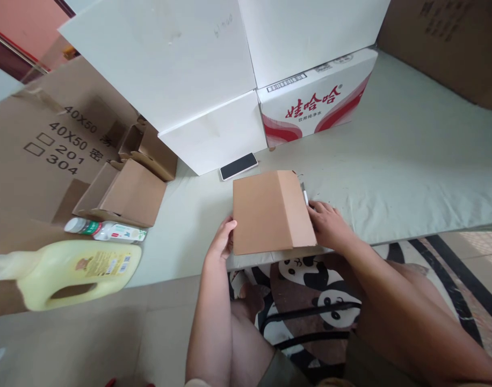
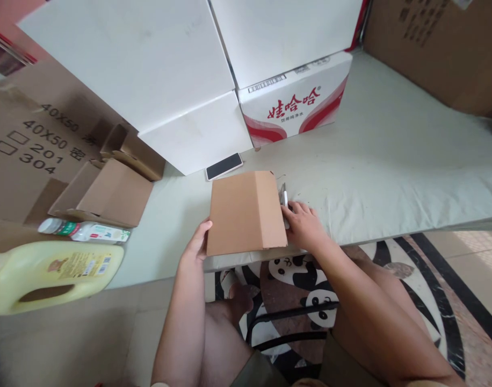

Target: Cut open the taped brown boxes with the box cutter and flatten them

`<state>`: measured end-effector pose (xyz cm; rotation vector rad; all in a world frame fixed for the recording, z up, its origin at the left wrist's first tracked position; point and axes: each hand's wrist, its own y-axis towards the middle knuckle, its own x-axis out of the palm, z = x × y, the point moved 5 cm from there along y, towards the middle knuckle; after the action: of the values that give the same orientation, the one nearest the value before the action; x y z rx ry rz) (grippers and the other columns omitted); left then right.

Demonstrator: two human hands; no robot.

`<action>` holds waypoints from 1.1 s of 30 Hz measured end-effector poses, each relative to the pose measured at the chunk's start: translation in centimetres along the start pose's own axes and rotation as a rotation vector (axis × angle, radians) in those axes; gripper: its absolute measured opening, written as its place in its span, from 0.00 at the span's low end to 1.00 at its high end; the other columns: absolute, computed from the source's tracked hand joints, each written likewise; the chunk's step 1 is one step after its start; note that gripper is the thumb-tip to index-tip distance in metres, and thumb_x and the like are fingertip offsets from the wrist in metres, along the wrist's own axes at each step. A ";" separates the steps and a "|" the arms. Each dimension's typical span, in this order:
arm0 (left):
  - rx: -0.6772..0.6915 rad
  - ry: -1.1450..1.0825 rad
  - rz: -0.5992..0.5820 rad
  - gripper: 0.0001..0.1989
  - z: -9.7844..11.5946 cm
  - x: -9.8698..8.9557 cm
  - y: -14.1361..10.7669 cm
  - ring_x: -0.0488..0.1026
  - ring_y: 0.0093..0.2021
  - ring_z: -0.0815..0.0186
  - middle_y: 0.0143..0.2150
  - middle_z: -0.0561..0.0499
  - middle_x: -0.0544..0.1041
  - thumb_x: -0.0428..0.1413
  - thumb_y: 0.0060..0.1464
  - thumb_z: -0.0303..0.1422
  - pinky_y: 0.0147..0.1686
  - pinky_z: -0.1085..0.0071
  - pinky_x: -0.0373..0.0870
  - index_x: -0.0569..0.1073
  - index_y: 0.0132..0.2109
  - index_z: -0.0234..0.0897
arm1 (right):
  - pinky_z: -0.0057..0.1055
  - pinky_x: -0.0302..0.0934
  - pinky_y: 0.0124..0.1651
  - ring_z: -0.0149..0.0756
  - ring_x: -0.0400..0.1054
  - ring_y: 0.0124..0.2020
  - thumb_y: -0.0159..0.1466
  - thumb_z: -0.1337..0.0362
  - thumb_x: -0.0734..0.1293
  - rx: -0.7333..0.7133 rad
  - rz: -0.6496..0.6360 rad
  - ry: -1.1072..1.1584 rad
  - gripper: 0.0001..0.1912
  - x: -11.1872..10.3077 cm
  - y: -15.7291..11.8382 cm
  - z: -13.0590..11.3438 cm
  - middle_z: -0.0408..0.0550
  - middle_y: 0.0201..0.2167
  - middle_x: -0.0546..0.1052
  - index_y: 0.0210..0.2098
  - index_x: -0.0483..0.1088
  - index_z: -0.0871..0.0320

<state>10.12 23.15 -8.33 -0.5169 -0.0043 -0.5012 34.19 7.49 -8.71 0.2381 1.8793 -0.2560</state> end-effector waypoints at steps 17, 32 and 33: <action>0.161 -0.046 0.055 0.31 1.3 -0.2 0.0 0.80 0.40 0.54 0.38 0.47 0.83 0.68 0.34 0.41 0.37 0.65 0.74 0.73 0.48 0.37 | 0.43 0.65 0.46 0.52 0.70 0.50 0.62 0.70 0.60 -0.021 0.154 0.173 0.25 -0.6 0.3 1.0 0.62 0.55 0.74 0.58 0.68 0.59; 0.194 -0.101 0.084 0.23 1.9 -0.9 -0.5 0.80 0.46 0.55 0.43 0.48 0.82 0.65 0.43 0.39 0.39 0.68 0.74 0.74 0.47 0.39 | 0.44 0.68 0.46 0.54 0.71 0.52 0.63 0.67 0.61 -0.014 0.187 0.193 0.30 -0.8 0.6 2.1 0.63 0.56 0.74 0.64 0.63 0.61; 0.196 -0.107 0.099 0.23 1.9 -1.0 -0.5 0.80 0.45 0.56 0.44 0.49 0.82 0.64 0.43 0.38 0.39 0.68 0.74 0.73 0.48 0.40 | 0.45 0.68 0.47 0.54 0.71 0.53 0.63 0.67 0.61 -0.004 0.195 0.188 0.30 -0.8 0.6 2.1 0.63 0.58 0.73 0.65 0.63 0.60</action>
<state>9.19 24.12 -6.54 -0.3491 -0.1285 -0.3718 36.55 7.41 -8.65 0.4538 2.0254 -0.0991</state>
